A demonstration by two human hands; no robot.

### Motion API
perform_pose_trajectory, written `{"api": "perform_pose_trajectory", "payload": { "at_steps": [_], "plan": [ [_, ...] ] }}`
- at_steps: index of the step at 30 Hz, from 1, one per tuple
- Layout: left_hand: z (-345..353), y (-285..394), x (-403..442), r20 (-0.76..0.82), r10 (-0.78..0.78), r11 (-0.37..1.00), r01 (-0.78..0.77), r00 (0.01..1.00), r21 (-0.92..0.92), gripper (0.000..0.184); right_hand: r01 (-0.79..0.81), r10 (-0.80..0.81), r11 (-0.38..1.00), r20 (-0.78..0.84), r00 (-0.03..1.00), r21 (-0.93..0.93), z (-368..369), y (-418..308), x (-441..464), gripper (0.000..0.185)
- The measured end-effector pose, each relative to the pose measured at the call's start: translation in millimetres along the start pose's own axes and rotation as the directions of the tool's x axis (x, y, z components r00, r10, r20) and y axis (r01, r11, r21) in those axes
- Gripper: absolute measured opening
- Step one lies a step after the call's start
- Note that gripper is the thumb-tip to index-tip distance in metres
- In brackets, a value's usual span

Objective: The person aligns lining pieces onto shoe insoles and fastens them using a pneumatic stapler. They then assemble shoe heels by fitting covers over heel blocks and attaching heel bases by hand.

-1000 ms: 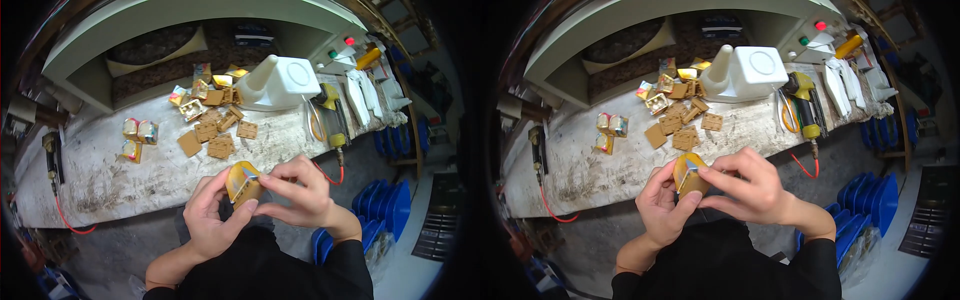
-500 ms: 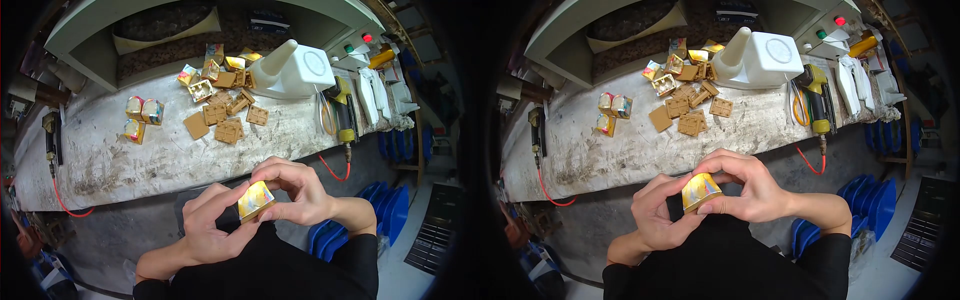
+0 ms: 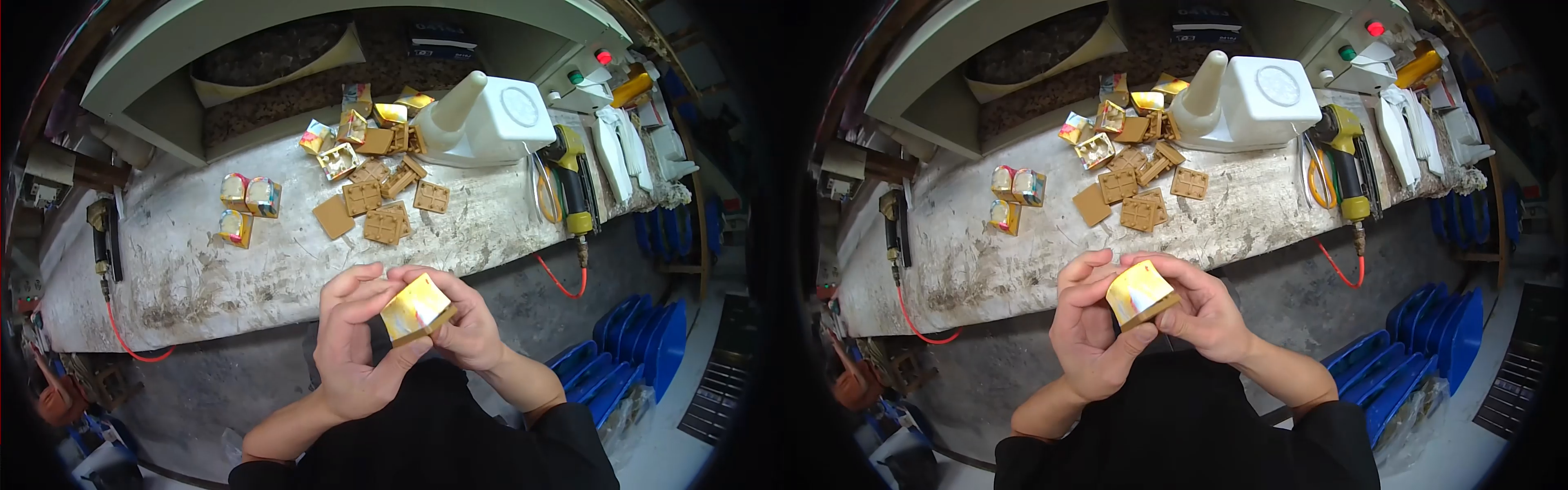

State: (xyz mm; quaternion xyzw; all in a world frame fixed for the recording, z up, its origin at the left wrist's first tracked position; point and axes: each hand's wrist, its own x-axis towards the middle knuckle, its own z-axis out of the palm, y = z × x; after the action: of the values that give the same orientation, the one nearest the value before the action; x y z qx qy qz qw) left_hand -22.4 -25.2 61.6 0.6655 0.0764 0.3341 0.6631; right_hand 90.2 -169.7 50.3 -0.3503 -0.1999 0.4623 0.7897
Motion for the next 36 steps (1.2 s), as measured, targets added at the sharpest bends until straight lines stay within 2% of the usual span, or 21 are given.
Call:
{"api": "perform_pose_trajectory", "payload": {
  "at_steps": [1,3,4,5,6,8,11,17,21,24,29,32,33,34,35,36],
  "plan": [
    [-4,8,4,0.046,0.014,0.994,-0.019,0.999,0.107,0.069,0.002,-0.002,1.0,-0.003,1.0,0.004,1,-1,-2,0.077],
    [-15,23,15,0.154,0.038,0.947,-0.085,0.987,0.309,0.068,-0.028,0.027,0.987,-0.01,1.0,-0.157,4,-12,-4,0.073],
    [-19,27,19,0.173,0.04,0.949,-0.092,0.984,0.303,0.068,-0.039,0.034,0.971,-0.025,0.999,-0.238,7,-18,-5,0.072],
    [-25,32,22,0.234,-0.001,0.956,-0.068,0.972,0.285,0.064,-0.026,0.016,0.972,-0.043,0.999,-0.233,10,-25,-3,0.072],
    [-30,36,24,0.295,-0.043,0.961,-0.041,0.955,0.273,0.062,0.085,-0.072,0.881,0.046,0.996,-0.466,13,-34,2,0.069],
    [-35,40,24,0.377,-0.095,0.961,-0.014,0.921,0.277,0.06,0.306,-0.161,0.523,0.26,0.952,-0.796,20,-46,10,0.065],
    [-40,38,9,0.235,-0.032,0.964,-0.032,0.971,0.263,0.062,0.324,-0.241,0.589,0.222,0.945,-0.74,38,-42,8,0.057],
    [-39,31,-18,0.203,0.009,0.933,-0.081,0.979,0.352,0.069,0.37,-0.34,0.631,0.186,0.922,-0.682,41,-17,-7,0.053],
    [-39,16,-24,0.169,0.042,0.942,-0.096,0.985,0.323,0.069,0.351,-0.327,0.656,0.167,0.93,-0.668,33,-11,-4,0.053],
    [-39,3,-29,0.131,0.056,0.953,-0.092,0.99,0.29,0.069,0.355,-0.285,0.655,0.217,0.934,-0.667,27,-10,-1,0.055],
    [-39,-10,-39,0.064,0.077,0.944,-0.094,0.995,0.315,0.068,0.293,-0.223,0.698,0.19,0.956,-0.654,19,-4,5,0.056],
    [-40,-10,-34,0.03,0.096,0.937,-0.1,0.995,0.333,0.069,0.288,-0.173,0.696,0.235,0.956,-0.657,12,-10,13,0.055],
    [-39,-5,-24,0.082,-0.007,0.977,-0.011,0.997,0.215,0.066,0.301,-0.166,0.692,0.26,0.951,-0.656,8,-10,11,0.055],
    [-40,1,-12,0.137,-0.092,0.991,0.077,0.986,0.107,0.065,0.096,-0.045,0.864,0.114,0.992,-0.494,4,-7,5,0.054],
    [-45,5,-2,0.187,-0.157,0.987,0.157,0.97,0.016,0.064,-0.112,0.123,0.953,0.022,0.992,-0.28,-1,-2,4,0.053],
    [-50,6,3,0.137,-0.127,0.991,0.12,0.982,0.058,0.064,-0.32,0.32,0.947,-0.018,0.947,-0.037,-4,4,8,0.052]
  ]
}}
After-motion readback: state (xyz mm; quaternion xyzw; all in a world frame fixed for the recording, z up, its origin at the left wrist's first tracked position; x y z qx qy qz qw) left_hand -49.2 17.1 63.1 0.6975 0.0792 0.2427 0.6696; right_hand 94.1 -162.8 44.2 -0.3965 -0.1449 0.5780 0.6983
